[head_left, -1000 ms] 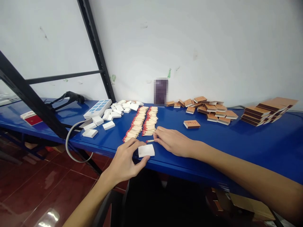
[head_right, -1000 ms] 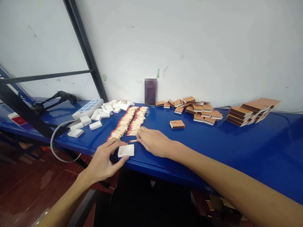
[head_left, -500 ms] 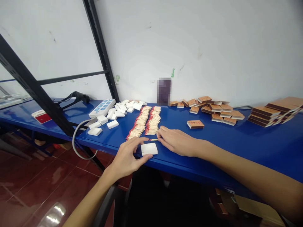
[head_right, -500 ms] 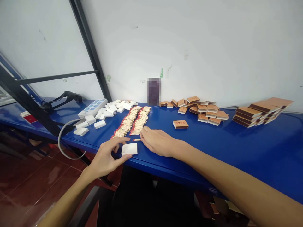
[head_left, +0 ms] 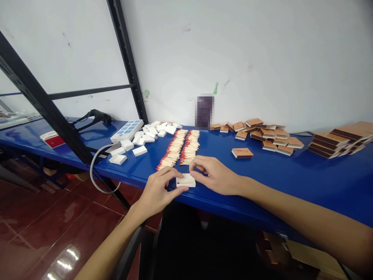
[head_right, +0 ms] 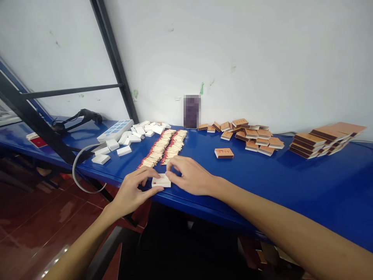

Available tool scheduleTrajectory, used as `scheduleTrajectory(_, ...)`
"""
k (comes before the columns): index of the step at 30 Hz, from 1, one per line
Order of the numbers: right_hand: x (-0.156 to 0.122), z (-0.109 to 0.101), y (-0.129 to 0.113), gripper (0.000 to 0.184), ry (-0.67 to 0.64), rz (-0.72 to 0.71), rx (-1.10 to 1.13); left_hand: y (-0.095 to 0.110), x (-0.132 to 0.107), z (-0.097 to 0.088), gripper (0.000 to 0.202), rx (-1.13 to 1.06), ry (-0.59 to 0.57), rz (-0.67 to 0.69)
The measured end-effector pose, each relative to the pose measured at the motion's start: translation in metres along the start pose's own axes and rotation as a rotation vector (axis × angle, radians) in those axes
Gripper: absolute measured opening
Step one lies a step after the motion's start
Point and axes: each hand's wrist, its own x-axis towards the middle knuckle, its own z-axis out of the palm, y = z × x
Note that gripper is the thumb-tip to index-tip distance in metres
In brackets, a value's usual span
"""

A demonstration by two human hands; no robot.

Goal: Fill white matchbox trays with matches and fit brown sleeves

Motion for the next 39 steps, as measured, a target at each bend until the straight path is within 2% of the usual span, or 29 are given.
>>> scheduleTrajectory(4,0.006,-0.001,0.013,0.012,0.091,0.066,-0.062,0.004,0.0,0.0,0.014,0.008,-0.007,0.03)
scheduleTrajectory(8,0.009,0.001,0.02,0.015,0.038,0.059,-0.119,0.007,0.002,0.0,0.019,0.029,-0.022,0.04)
scheduleTrajectory(14,0.009,0.004,0.022,0.019,0.045,0.056,-0.186,0.009,0.003,-0.003,0.012,0.013,-0.054,0.03)
scheduleTrajectory(26,0.008,0.006,0.026,0.014,0.047,0.011,-0.126,0.008,0.002,-0.005,0.007,-0.021,-0.08,0.039)
scheduleTrajectory(32,0.01,0.006,0.025,0.009,0.049,0.072,-0.109,0.007,0.002,-0.005,0.013,-0.016,-0.085,0.011)
scheduleTrajectory(39,0.012,0.004,0.024,0.01,0.008,0.14,-0.089,0.006,0.003,-0.004,0.009,-0.032,-0.05,0.043)
